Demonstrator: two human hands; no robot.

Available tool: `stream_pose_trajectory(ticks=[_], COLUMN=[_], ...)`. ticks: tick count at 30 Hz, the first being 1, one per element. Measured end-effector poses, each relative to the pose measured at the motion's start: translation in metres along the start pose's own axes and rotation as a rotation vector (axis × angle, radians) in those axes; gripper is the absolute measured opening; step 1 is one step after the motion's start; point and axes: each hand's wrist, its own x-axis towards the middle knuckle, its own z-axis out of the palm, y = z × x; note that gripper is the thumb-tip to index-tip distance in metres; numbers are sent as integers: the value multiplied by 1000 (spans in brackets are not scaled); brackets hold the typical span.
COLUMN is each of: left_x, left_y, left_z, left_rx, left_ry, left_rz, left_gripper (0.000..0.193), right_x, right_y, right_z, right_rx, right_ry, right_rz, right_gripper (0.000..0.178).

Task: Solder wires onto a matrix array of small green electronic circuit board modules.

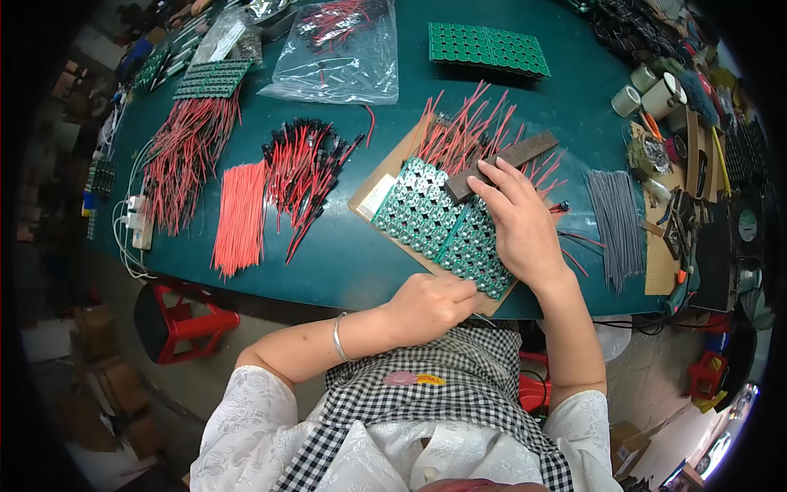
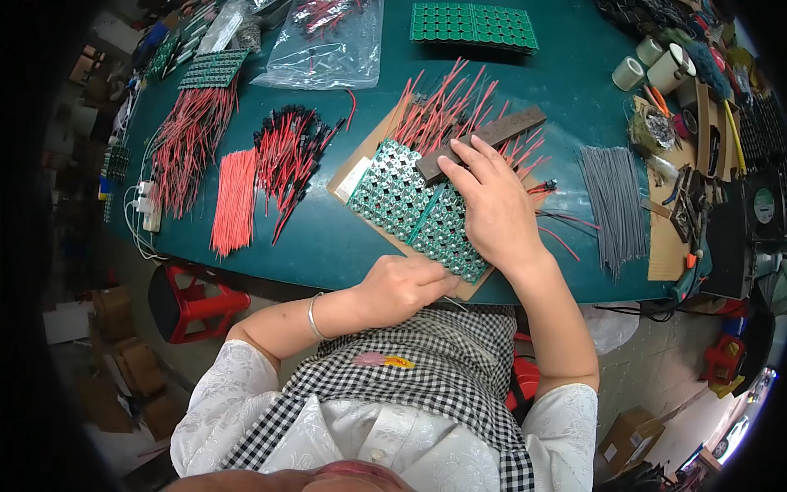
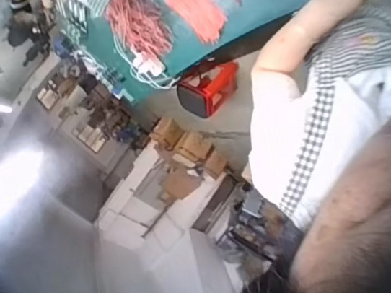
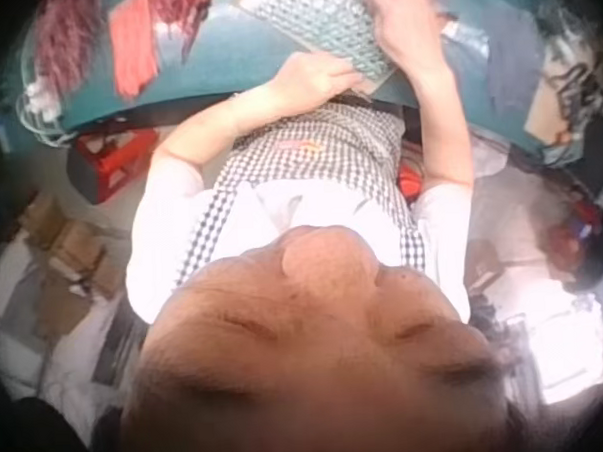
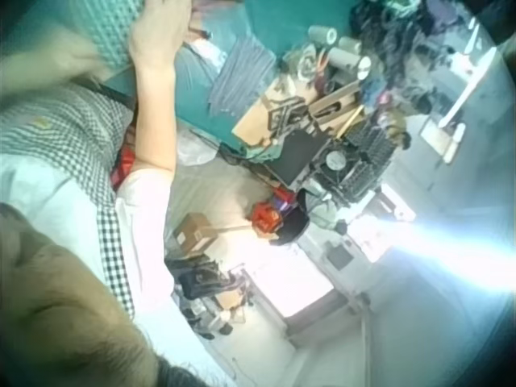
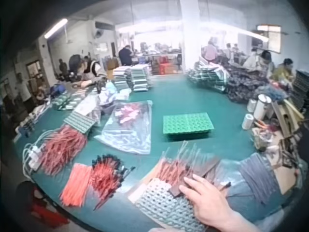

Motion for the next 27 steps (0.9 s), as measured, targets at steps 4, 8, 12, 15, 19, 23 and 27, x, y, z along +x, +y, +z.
stream_pose_trajectory(ticks=[4, 8, 12, 15, 19, 23, 27], left_x=[9, 13, 27, 27, 24, 26, 20], left_y=[2, 6, 23, 27, 15, 11, 12], left_z=[-5, 2, -16, -31, -42, -42, -37], left_rx=[24, -10, -96, -179, -168, -137, -105], left_ry=[-8, 35, 12, 68, 201, 275, 261], left_rz=[-20, -21, -132, -172, -144, -231, -231], left_gripper=[18, 22, 25, 24, 19, 11, 14], right_x=[3, 0, -15, -73, -155, -198, -212], right_y=[0, -2, 0, 31, 105, 202, 274], right_z=[0, -6, -61, -83, -118, -141, -163], right_rx=[0, 11, 163, 788, 1271, 1507, 1382], right_ry=[23, 40, 297, 666, 1233, 1265, 1305], right_rz=[-9, -4, 90, 474, 736, 578, 600], right_gripper=[53, 49, 45, 41, 26, 25, 23])
